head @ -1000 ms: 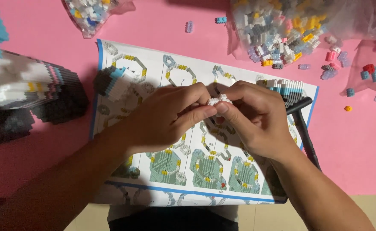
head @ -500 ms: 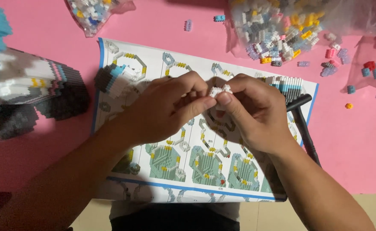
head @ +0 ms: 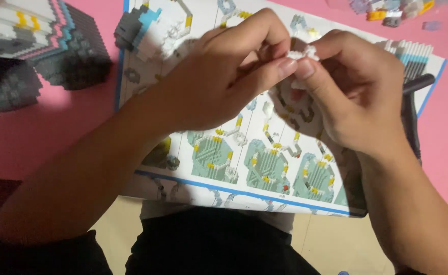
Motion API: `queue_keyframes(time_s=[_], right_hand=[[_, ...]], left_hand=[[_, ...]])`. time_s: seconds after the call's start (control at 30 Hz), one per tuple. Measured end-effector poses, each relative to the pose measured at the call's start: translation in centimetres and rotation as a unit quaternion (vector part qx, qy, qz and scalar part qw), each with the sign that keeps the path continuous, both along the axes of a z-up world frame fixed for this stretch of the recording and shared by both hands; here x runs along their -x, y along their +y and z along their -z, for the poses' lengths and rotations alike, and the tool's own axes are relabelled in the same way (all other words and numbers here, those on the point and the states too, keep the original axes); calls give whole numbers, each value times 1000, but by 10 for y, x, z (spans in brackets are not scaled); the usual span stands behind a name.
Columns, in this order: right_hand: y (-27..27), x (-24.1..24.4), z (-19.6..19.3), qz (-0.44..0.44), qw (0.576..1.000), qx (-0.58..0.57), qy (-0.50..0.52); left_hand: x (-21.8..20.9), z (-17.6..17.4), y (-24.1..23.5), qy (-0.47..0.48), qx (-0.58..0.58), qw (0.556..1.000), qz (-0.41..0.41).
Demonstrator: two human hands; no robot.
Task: The person assembles small white plastic bricks into a circular structure by hand, following a printed instruction manual on a pink table. They connect two circular pieces and continue adding bricks to form a larger ring.
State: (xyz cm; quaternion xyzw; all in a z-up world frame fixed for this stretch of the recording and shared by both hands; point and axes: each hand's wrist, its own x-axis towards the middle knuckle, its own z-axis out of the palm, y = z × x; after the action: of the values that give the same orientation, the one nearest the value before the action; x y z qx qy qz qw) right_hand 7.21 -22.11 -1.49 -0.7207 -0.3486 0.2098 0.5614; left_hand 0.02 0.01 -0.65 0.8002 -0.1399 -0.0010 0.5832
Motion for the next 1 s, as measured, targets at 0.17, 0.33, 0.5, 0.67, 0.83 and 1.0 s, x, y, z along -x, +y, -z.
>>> queue_keyframes(time_s=[0.17, 0.33, 0.5, 0.67, 0.83, 1.0], right_hand=[[-3, 3, 2, 4, 1000, 4, 17], [-5, 3, 4, 10, 1000, 19, -20], [-3, 5, 2, 13, 999, 26, -28], [-4, 5, 4, 17, 999, 35, -34], [-5, 6, 3, 21, 999, 29, -18], [-8, 4, 7, 18, 1000, 8, -3]], left_hand=[[2, 2, 2, 18, 13, 1000, 12], [2, 5, 3, 42, 83, 995, 26], [0, 7, 5, 65, 113, 991, 44], [0, 6, 6, 67, 125, 989, 50], [0, 6, 7, 87, 132, 986, 59], [-1, 4, 8, 45, 144, 985, 89]])
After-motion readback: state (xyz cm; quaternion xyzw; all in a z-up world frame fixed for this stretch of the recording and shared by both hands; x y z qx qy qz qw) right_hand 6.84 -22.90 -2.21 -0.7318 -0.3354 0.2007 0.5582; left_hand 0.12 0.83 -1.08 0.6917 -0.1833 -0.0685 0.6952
